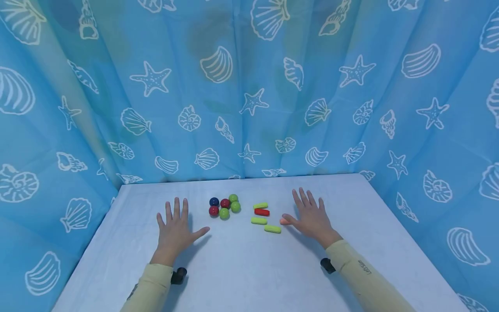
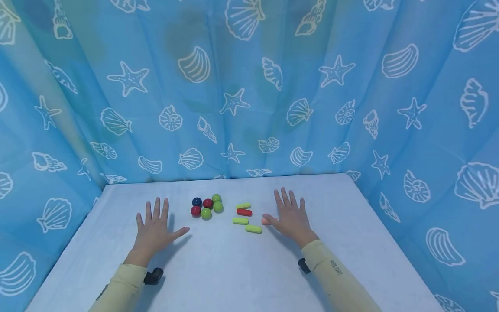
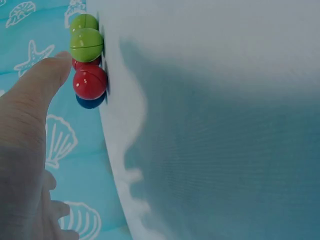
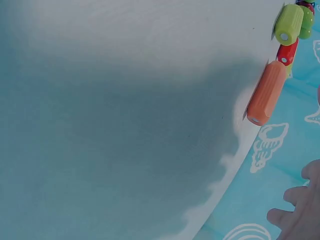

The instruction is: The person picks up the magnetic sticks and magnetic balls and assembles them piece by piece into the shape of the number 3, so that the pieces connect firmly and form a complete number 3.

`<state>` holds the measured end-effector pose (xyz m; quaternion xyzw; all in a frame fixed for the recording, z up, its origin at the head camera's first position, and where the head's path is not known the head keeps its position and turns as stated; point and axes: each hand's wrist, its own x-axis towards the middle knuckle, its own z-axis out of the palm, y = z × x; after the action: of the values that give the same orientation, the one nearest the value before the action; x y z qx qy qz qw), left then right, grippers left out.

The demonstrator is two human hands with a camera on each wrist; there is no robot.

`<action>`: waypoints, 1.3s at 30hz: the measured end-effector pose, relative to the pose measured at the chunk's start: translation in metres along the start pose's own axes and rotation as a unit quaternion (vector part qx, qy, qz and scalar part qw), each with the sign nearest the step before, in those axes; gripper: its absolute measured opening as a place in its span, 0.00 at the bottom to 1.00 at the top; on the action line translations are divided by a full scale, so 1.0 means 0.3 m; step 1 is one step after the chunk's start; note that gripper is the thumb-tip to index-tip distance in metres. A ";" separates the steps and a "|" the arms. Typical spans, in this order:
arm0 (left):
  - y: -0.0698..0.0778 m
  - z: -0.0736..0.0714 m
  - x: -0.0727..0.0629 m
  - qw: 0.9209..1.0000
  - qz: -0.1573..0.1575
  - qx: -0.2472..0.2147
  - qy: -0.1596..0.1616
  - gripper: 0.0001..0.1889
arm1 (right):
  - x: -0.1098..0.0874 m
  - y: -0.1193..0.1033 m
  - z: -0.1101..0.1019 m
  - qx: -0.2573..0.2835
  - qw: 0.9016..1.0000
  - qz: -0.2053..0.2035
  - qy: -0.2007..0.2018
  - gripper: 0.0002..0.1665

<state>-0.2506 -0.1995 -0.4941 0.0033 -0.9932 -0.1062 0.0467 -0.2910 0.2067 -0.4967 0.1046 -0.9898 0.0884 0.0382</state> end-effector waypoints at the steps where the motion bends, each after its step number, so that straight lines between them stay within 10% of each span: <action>1: 0.000 0.001 0.000 1.000 -0.001 0.000 0.002 0.64 | -0.001 0.001 -0.001 0.000 1.000 -0.002 0.002 0.58; 39: 0.062 0.010 -0.074 0.990 -0.016 -0.135 -0.023 0.42 | -0.074 -0.046 0.000 0.100 0.995 0.017 0.018 0.30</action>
<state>-0.2288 -0.1804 -0.4951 0.0106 -0.9704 -0.2401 0.0217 -0.2665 0.1979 -0.4965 0.0894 -0.9768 0.1894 0.0439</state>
